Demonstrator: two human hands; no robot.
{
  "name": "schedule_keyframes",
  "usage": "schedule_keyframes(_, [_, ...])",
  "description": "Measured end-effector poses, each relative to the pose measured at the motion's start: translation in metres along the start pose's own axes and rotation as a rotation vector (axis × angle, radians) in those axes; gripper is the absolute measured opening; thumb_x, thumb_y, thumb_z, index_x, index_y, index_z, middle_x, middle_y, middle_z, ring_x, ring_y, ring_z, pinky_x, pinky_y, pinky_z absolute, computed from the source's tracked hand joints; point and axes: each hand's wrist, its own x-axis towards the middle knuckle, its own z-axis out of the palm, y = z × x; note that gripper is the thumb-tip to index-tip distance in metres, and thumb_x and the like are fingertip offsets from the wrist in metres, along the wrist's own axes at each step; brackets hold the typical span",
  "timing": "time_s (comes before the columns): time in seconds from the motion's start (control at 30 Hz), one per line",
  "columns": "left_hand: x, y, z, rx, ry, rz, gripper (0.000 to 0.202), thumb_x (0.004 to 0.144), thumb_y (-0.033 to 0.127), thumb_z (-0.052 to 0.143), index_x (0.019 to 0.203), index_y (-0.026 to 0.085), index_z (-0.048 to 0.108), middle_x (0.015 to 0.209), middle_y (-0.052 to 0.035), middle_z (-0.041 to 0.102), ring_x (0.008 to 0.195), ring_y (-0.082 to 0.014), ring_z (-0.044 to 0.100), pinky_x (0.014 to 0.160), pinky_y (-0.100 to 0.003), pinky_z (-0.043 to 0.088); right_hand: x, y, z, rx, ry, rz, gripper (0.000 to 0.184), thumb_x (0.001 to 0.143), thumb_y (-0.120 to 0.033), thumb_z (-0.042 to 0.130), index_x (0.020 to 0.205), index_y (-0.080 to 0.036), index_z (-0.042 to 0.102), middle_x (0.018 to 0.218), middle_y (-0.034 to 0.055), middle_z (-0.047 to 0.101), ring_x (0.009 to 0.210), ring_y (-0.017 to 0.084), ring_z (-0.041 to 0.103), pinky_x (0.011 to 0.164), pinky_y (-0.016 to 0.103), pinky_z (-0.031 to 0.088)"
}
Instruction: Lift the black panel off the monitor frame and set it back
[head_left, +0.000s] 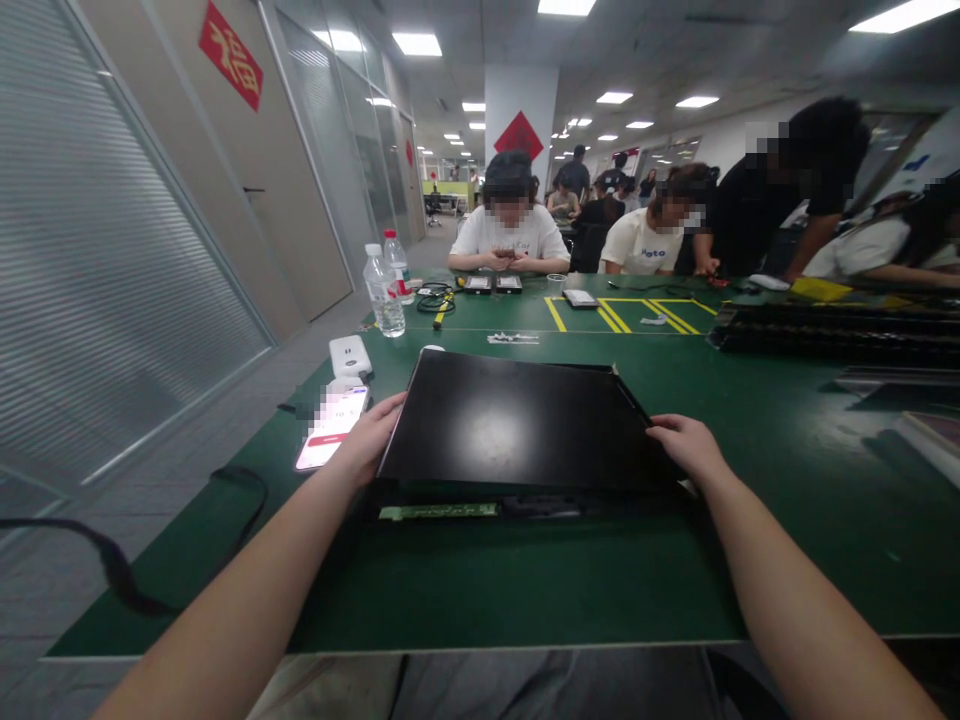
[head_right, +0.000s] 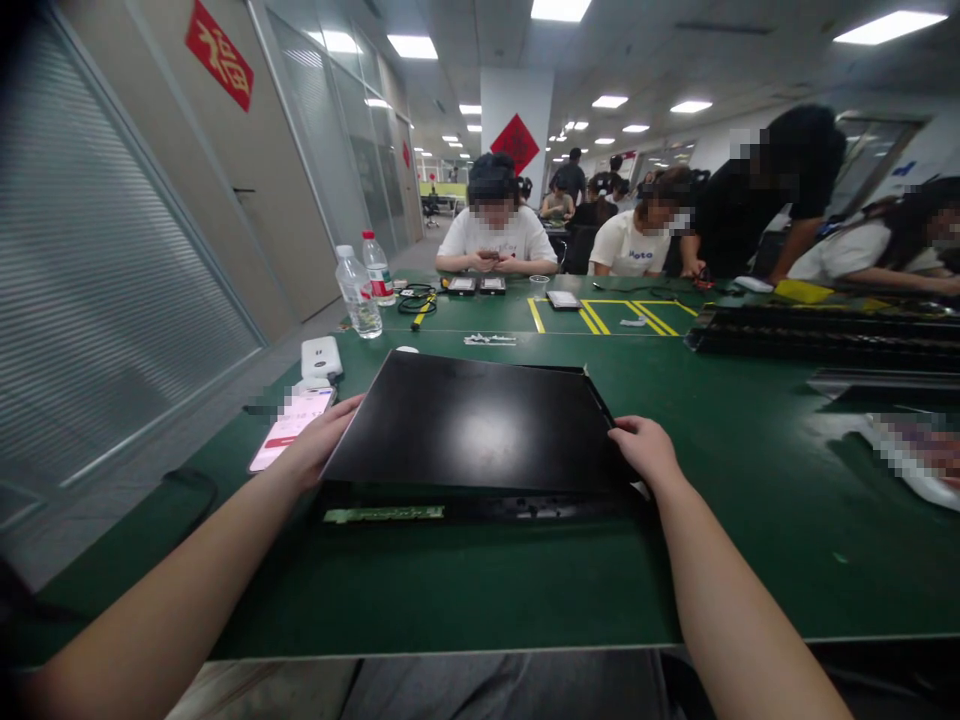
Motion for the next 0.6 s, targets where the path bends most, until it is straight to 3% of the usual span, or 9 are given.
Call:
schedule_keyframes(0.17, [-0.0020, 0.0014, 0.0017, 0.003, -0.013, 0.047, 0.040, 0.078, 0.021, 0.079, 0.117, 0.023, 0.075, 0.091, -0.0060, 0.082, 0.080, -0.0242, 0.078, 0.063, -0.028, 0.061, -0.0031, -0.0039, -0.0011, -0.030, -0.026, -0.008, 0.011, 0.073, -0.026, 0.069, 0.081, -0.024, 0.075, 0.097, 0.0085, 0.076, 0.095, 0.030, 0.070, 0.089, 0.042, 0.052])
schedule_keyframes(0.3, [-0.0030, 0.0035, 0.0032, -0.086, -0.054, 0.019, 0.033, 0.087, 0.025, 0.065, 0.117, 0.019, 0.076, 0.101, -0.0083, 0.081, 0.089, -0.0267, 0.078, 0.067, -0.032, 0.063, -0.0028, -0.0032, -0.0008, -0.064, -0.049, -0.018, 0.017, 0.075, -0.027, 0.067, 0.088, -0.022, 0.076, 0.104, 0.0097, 0.076, 0.100, 0.030, 0.070, 0.091, 0.043, 0.052])
schedule_keyframes(0.47, [-0.0023, -0.0002, -0.0006, -0.079, -0.154, 0.049, 0.053, 0.078, 0.023, 0.075, 0.130, 0.019, 0.070, 0.107, -0.0089, 0.081, 0.092, -0.0271, 0.078, 0.074, -0.033, 0.063, 0.0000, 0.0010, 0.0037, -0.084, -0.033, -0.049, 0.023, 0.075, -0.026, 0.065, 0.093, -0.020, 0.078, 0.104, 0.0107, 0.077, 0.101, 0.029, 0.070, 0.091, 0.040, 0.052])
schedule_keyframes(0.6, [-0.0047, -0.0019, -0.0036, -0.005, -0.164, 0.080, 0.065, 0.073, 0.025, 0.081, 0.136, 0.023, 0.067, 0.109, -0.0079, 0.080, 0.093, -0.0271, 0.077, 0.076, -0.031, 0.061, 0.0037, 0.0047, 0.0079, -0.098, -0.015, -0.057, 0.027, 0.075, -0.025, 0.065, 0.096, -0.017, 0.079, 0.105, 0.0124, 0.076, 0.101, 0.029, 0.070, 0.090, 0.038, 0.052])
